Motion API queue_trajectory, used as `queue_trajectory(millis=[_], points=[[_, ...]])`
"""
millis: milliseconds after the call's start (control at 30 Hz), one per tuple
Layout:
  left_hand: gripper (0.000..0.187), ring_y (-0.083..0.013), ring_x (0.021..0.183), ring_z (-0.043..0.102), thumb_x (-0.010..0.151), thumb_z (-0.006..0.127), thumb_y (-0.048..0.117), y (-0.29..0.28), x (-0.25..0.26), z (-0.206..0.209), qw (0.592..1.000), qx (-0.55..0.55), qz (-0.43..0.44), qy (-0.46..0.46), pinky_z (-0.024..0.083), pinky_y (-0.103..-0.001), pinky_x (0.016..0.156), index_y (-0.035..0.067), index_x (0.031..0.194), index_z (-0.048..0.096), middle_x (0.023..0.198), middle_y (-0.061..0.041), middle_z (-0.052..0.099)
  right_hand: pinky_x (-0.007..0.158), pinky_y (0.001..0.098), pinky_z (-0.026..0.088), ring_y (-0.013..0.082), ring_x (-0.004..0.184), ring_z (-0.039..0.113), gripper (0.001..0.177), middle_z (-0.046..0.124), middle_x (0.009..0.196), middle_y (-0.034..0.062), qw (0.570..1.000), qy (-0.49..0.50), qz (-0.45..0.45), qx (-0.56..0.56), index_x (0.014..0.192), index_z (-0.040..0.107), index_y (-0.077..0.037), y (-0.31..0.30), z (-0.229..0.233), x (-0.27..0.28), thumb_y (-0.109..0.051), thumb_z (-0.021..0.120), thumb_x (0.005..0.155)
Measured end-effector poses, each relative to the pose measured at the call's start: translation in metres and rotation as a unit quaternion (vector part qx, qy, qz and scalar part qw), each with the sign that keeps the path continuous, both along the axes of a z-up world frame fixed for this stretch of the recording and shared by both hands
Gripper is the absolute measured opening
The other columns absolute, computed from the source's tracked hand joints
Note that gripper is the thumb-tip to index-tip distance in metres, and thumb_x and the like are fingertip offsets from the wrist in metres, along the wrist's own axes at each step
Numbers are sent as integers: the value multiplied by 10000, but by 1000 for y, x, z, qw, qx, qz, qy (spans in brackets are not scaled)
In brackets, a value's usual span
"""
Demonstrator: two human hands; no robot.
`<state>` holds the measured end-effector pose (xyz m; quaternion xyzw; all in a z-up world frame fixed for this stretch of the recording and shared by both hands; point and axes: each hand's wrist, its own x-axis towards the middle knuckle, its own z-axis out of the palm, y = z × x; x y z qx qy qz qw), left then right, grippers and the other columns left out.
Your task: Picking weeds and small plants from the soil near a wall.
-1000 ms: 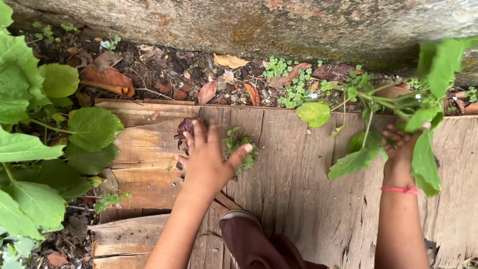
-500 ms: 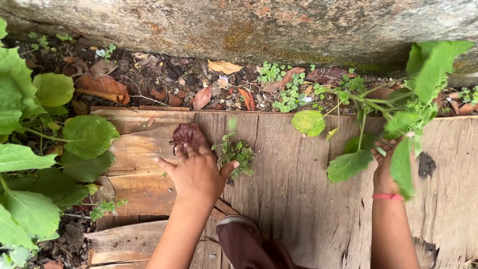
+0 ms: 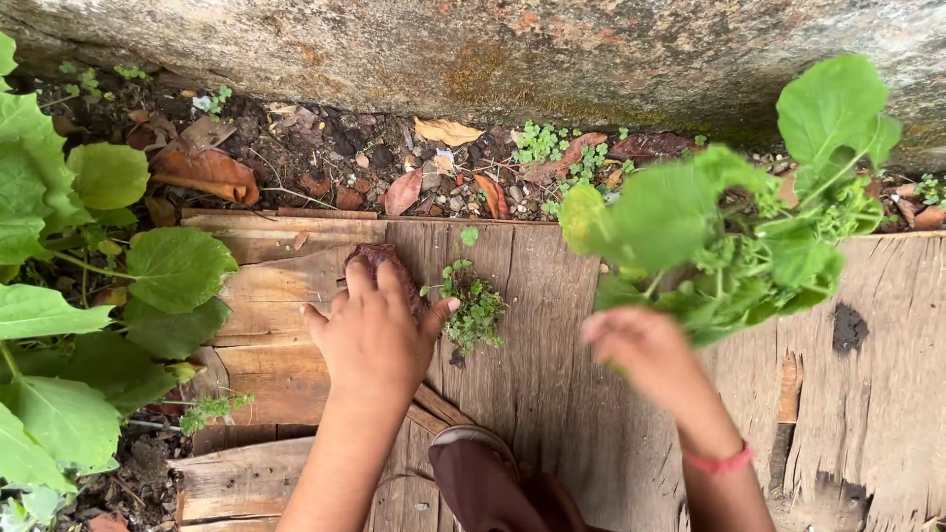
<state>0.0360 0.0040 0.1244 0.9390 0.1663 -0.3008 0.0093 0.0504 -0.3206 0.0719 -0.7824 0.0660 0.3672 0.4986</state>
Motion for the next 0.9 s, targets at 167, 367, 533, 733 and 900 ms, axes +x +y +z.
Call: queue_trajectory(millis=[167,367,533,733,900], points=[[958,-385,1237,568,827,495,814,-3,-2,-2,1000,-8,-11,-24,321,-703,1026,119,1483,442,1523,-203,437,588,280,542,118,698,702,143,776,811,26,979,-67,194,-14,948,774,-85,95,115,33,-210,743,885],[899,-351,1215,575,825,556,782,-8,-4,4,999,-34,-6,-34,376,-687,1021,103,1412,505,1359,-155,537,948,434,469,273,1039,633,167,687,1095,113,824,-474,171,-260,1102,709,-60,100,96,98,-207,702,1025],[885,-371,1184,596,796,586,774,-8,-6,4,994,-42,-20,-94,394,-699,952,101,1370,557,1366,-174,561,1222,564,346,304,1304,572,345,641,1284,141,691,-526,201,-454,1146,699,-84,51,32,124,-370,788,977],[847,-337,1168,593,810,604,761,-8,-5,5,998,-64,-7,-27,417,-640,990,95,1329,542,1256,-125,581,1065,723,186,390,1405,422,956,540,1434,242,729,-350,209,-550,1403,599,-94,-24,-32,102,-633,855,658],[817,-307,1158,610,815,615,752,-11,-2,3,997,-79,3,-8,445,-614,969,98,1300,552,1245,-107,592,1167,713,110,278,1507,419,918,569,1501,90,696,-369,218,-576,1444,607,-201,-30,-26,88,-595,843,649]])
